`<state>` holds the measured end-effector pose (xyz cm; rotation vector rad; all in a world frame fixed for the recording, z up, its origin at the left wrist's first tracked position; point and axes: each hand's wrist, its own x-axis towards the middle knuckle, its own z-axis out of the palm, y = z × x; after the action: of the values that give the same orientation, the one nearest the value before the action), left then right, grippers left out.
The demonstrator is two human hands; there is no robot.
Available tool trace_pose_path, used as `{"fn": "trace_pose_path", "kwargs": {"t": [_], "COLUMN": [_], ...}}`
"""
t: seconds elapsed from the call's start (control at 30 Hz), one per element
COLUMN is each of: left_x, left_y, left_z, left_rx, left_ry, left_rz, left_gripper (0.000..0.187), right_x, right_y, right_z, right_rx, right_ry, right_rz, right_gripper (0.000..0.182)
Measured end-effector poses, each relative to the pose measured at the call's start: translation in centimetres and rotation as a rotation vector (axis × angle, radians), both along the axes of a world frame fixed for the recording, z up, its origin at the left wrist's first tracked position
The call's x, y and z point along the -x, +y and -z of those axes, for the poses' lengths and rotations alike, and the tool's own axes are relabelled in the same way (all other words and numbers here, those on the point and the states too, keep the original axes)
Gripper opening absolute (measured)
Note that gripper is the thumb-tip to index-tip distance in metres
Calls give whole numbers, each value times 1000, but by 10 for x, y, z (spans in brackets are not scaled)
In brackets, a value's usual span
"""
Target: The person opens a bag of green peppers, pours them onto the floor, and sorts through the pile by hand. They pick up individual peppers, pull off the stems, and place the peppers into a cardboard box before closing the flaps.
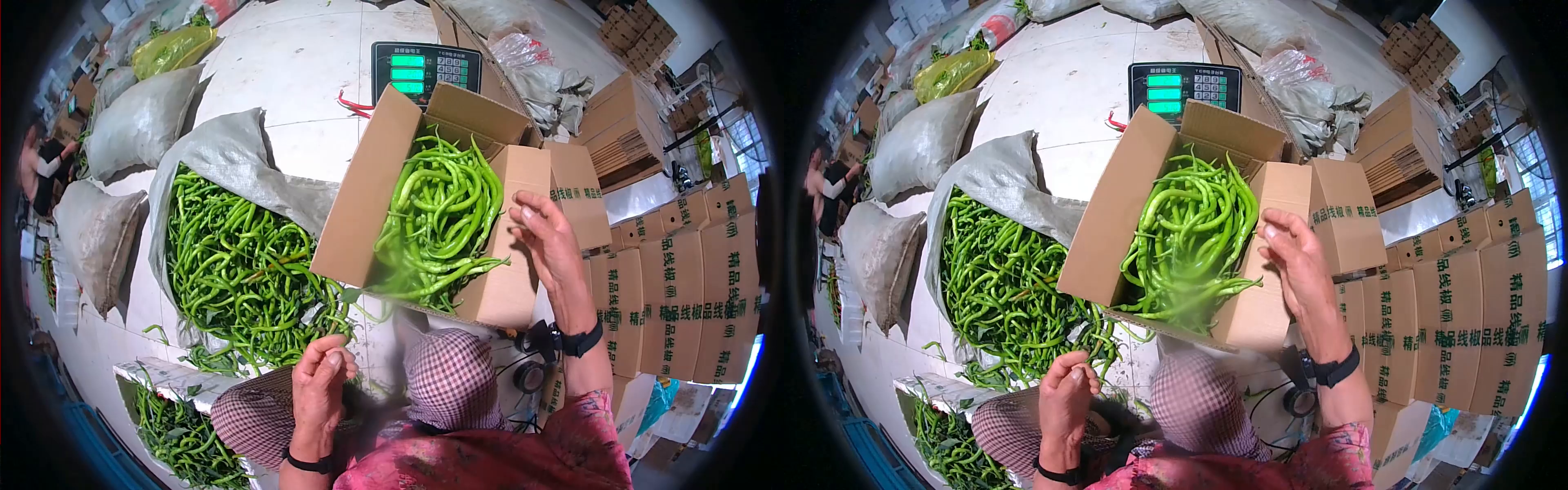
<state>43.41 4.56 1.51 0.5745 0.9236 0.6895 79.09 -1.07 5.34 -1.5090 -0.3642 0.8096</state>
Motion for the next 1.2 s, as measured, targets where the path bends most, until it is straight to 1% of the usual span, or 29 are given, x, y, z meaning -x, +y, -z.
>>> {"fn": "trace_pose_path", "kwargs": {"t": [0.07,0.2,0.47,0.53,0.57,0.63,0.7,0.73,0.8,0.83,0.9,0.93,0.97,1.03,1.07,1.1,1.17,1.2], "left_x": [-3,-4,-5,0,4,21,42,62,93,109,132,144,146,163,171,180,198,195], "left_y": [0,-1,-2,-2,-1,4,6,4,16,19,29,37,42,55,61,65,71,72], "left_z": [-1,0,-3,-5,-11,-27,-60,-71,-85,-93,-100,-99,-92,-74,-61,-46,-3,10], "left_rx": [3,8,22,25,18,-93,-148,-199,-320,-359,-388,-415,-412,-367,-337,-300,-206,-127], "left_ry": [-6,-4,1,-39,-21,-70,-16,20,46,65,147,114,229,316,325,336,312,404], "left_rz": [13,10,15,-6,-10,3,-90,-123,-171,-189,-262,-192,-322,-295,-260,-225,-168,-165], "left_gripper": [24,24,24,23,24,28,31,32,34,35,33,34,29,29,29,30,30,30], "right_x": [10,28,34,34,33,38,46,54,56,61,75,83,90,103,107,115,136,140], "right_y": [-5,-11,-24,-28,-31,-34,-38,-43,-47,-50,-54,-54,-56,-62,-67,-73,-80,-82], "right_z": [-5,-18,-7,-6,-6,-12,-22,-20,-25,-30,-38,-46,-53,-66,-72,-79,-90,-91], "right_rx": [-38,-62,-61,-56,-58,-43,-25,-4,-117,-123,-140,-141,-149,-118,-103,-102,-24,48], "right_ry": [28,61,123,137,114,60,17,54,48,34,101,120,108,121,116,104,89,62], "right_rz": [-92,-139,-160,-155,-142,-132,-117,-136,-162,-158,-205,-205,-206,-256,-304,-302,-383,-504], "right_gripper": [33,29,22,20,19,17,16,16,16,16,16,17,17,17,18,18,16,16]}}
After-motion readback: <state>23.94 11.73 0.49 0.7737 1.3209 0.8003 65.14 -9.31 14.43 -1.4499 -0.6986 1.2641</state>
